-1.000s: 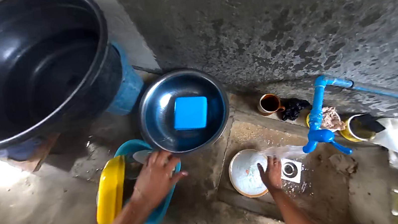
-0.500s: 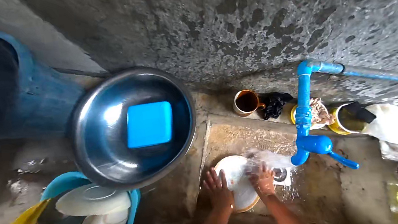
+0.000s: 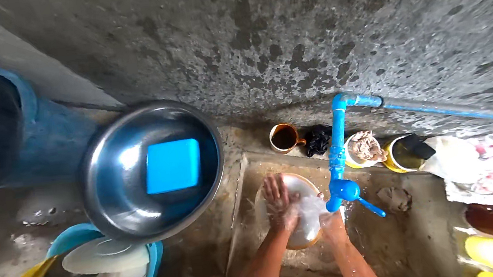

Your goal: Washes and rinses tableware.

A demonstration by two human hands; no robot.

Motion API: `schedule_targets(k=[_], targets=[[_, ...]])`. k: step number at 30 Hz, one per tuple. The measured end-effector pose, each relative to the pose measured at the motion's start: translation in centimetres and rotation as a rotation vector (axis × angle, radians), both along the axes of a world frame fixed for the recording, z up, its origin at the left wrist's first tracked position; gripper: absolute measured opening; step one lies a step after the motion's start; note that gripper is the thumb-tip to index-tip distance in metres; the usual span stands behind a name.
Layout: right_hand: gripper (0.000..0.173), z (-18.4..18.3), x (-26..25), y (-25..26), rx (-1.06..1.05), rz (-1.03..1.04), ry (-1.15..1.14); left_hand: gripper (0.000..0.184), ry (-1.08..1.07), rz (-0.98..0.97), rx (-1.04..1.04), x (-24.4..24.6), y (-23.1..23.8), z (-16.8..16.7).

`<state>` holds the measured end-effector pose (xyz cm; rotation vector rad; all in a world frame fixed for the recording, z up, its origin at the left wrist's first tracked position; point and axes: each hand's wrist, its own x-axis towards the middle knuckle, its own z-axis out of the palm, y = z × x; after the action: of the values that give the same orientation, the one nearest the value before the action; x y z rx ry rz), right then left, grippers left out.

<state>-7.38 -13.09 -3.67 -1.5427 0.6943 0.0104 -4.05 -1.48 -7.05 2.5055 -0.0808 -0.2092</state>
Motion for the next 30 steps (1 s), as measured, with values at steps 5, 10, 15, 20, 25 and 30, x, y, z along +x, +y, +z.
schedule_targets(k=[5,10,15,20,25,30], targets=[[0.02,3.2,0.9,-1.1,0.107,-0.107,-0.054,0.066,0.086,-0.271,-0.044,-1.2,-1.5,5.3],[0.038,6.3,-0.7,-2.3,0.084,-0.163,0.07,0.068,0.171,-0.102,0.145,1.7,1.1,5.1],[0.044,6.9,-1.9,-2.4,0.097,-0.217,0.107,0.05,0.269,0.007,0.171,3.6,0.9,6.5],[0.045,5.9,-0.7,-1.2,0.162,-0.217,0.055,0.065,0.115,-0.285,-0.039,-0.9,-2.0,7.9],[0.04,5.7,-1.5,-1.8,0.303,-0.282,-0.008,0.054,0.041,-0.71,0.037,-5.4,1.4,7.5],[0.022,6.7,-3.6,-0.6,0.045,-0.117,-0.075,0.081,0.137,-0.237,0.104,-0.9,0.6,8.4]])
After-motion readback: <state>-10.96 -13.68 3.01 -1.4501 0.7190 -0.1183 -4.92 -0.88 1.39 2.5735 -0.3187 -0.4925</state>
